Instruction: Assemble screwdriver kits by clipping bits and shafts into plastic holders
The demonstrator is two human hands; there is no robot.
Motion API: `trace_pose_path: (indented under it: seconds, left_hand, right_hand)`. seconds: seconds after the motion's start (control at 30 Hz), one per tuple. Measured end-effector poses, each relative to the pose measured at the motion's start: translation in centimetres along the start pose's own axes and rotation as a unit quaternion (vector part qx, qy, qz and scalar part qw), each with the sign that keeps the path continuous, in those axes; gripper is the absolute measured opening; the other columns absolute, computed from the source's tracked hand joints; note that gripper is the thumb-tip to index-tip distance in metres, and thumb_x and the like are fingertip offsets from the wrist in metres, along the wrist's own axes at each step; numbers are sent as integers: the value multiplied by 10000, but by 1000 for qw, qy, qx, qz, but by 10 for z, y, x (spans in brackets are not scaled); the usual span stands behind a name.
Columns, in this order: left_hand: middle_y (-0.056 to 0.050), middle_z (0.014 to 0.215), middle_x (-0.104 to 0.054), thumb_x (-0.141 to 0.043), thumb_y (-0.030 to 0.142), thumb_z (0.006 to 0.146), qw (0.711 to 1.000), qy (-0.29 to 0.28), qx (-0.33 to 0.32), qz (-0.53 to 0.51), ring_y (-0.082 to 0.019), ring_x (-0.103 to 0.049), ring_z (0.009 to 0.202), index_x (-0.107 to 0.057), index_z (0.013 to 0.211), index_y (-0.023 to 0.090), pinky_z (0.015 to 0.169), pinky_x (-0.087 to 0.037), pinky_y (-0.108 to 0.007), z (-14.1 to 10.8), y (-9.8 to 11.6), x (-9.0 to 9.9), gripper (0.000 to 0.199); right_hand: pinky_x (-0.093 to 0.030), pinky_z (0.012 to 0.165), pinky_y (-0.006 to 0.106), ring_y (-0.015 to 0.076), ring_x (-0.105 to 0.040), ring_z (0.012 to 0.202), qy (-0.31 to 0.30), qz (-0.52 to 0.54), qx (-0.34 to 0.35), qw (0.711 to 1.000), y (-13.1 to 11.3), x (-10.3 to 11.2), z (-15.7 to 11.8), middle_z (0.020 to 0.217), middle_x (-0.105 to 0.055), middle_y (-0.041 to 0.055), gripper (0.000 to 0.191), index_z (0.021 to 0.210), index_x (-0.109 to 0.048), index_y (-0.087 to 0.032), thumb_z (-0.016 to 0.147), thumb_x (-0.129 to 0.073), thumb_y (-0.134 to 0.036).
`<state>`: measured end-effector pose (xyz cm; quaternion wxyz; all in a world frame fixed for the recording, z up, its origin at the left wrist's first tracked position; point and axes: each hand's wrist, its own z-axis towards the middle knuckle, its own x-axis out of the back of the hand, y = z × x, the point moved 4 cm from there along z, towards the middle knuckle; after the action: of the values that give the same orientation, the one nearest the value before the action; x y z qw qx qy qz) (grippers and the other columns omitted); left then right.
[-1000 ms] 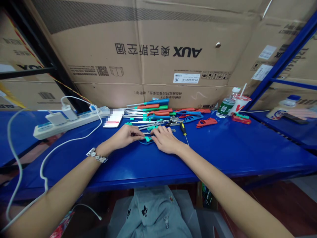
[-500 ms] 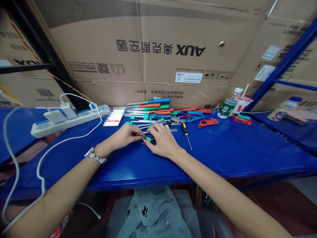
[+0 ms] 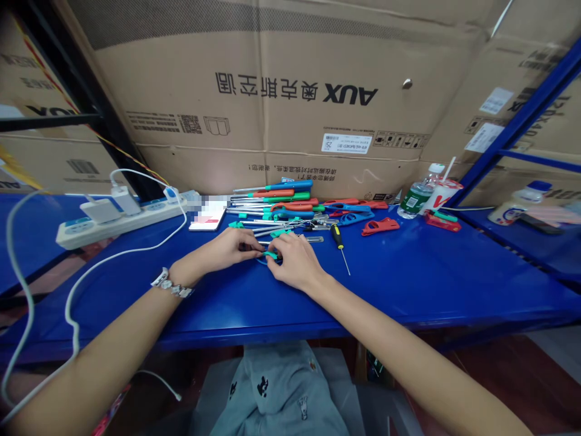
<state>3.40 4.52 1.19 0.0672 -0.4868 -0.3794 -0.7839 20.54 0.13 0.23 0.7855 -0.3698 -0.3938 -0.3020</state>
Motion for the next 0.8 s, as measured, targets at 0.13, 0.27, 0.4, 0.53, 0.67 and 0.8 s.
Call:
trace_pose_path:
  seconds: [0.13, 0.27, 0.4, 0.53, 0.67, 0.8]
  left_hand:
    - [-62, 866, -718, -658, 242, 881, 1000, -14, 0, 25, -159, -632, 744, -816, 1000, 194, 700, -476, -291, -2, 5, 0, 203]
    - [-55, 820, -705, -717, 273, 819, 995, 22, 52, 85, -175, -613, 693, -799, 885, 189, 642, -444, -295, -2, 11, -6, 134]
    - [-60, 850, -701, -693, 217, 786, 986, 60, 82, 132, -180, -613, 691, -744, 783, 180, 610, -418, -281, -1, 21, -10, 63]
    - [-71, 880, -695, -678, 224, 805, 979, 55, 98, 169, -190, -615, 696, -756, 805, 188, 563, -373, -274, -2, 27, -11, 86]
    - [-75, 868, -689, -682, 228, 806, 978, 51, 108, 173, -185, -596, 677, -759, 794, 189, 576, -372, -281, -2, 28, -11, 88]
    - [-69, 880, -683, -666, 209, 809, 981, 43, 108, 154, -178, -592, 684, -762, 812, 192, 585, -380, -284, -2, 20, -10, 98]
  right_hand:
    - [-377, 752, 342, 193, -568, 805, 4, -19, -17, 1000, -2, 1, 1, 827, -645, 22, 93, 831, -625, -197, 870, -698, -238]
    - [-397, 762, 351, 215, -574, 866, 13, -28, -20, 999, -2, 1, 1, 884, -659, 43, 69, 838, -632, -201, 866, -689, -227]
    - [-408, 788, 366, 232, -570, 924, 14, -35, -19, 999, -2, 1, 0, 935, -676, 54, 29, 868, -646, -208, 878, -666, -226]
    - [-401, 810, 378, 245, -573, 975, 6, -42, -4, 999, -4, 1, -2, 991, -701, 56, 43, 920, -672, -212, 913, -630, -215]
    - [-406, 816, 384, 258, -580, 1001, 1, -49, 2, 999, -6, 2, -3, 1010, -700, 67, 77, 930, -686, -209, 934, -610, -201]
    - [-432, 844, 393, 258, -593, 1005, 7, -45, 0, 999, -5, 0, -3, 1033, -683, 81, 82, 940, -684, -203, 933, -603, -192]
